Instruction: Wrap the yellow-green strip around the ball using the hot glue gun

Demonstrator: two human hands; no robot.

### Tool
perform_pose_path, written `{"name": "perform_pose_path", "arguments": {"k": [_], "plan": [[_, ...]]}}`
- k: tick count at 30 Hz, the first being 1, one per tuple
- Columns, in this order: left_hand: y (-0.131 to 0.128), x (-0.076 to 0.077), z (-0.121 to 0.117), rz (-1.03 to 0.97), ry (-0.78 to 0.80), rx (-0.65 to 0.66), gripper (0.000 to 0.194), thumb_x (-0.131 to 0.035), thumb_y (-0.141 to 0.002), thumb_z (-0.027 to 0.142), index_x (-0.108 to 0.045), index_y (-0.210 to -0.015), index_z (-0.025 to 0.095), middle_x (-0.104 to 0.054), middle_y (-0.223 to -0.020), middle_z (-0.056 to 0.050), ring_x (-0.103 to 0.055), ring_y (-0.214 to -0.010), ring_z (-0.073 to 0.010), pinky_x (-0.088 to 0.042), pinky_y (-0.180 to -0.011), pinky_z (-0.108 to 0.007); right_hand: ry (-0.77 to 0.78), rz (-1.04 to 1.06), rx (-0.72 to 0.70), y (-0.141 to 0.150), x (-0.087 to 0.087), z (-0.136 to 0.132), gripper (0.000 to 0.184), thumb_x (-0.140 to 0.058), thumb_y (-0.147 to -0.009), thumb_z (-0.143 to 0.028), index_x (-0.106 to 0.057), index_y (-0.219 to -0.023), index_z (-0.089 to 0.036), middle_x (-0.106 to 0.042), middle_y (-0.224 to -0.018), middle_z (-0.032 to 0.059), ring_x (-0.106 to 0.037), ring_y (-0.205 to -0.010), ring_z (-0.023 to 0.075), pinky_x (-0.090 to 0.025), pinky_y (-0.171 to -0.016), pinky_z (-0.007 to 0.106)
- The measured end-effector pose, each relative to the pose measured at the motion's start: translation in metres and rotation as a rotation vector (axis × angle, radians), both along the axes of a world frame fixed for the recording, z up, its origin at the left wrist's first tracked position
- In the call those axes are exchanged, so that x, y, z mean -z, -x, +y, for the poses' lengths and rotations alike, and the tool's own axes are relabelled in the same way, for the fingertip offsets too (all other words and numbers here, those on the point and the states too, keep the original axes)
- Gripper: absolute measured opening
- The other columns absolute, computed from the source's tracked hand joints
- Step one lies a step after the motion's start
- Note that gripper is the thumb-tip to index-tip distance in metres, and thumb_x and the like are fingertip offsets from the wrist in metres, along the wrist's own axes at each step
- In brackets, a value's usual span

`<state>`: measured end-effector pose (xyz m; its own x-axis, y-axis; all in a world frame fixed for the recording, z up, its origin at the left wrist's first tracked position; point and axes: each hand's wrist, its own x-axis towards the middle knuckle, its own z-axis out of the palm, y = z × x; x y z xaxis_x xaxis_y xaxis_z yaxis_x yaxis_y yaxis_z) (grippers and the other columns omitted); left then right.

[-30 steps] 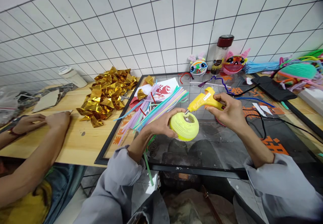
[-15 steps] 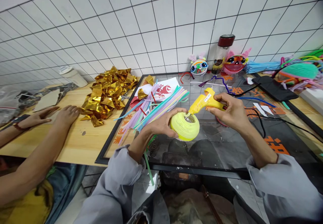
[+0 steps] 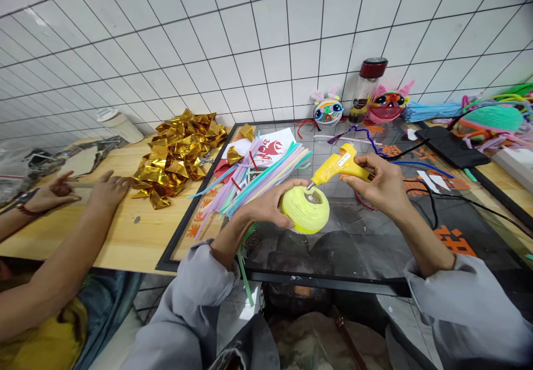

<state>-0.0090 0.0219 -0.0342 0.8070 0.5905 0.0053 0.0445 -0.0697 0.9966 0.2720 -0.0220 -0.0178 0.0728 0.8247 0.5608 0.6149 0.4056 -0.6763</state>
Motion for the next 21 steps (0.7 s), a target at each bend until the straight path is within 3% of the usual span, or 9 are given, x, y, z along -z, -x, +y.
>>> {"name": "perform_pose_path", "arguments": {"k": [21], "plan": [[0.0009, 0.0001, 0.0007, -0.023, 0.007, 0.021, 0.097, -0.093, -0.048, 0.031, -0.052, -0.135, 0.021, -0.061, -0.134, -0.01, -0.061, -0.121, -0.0301, -0.048, -0.107, -0.042, 0.036, 0.018, -0.095, -0.0014, -0.0067, -0.0037, 0.034, -0.08, -0.074, -0.051, -0.062, -0.085, -0.024, -0.066, -0.077, 0.0027, -0.06, -0.069, 0.0204, -0.05, -0.062, 0.034]]}}
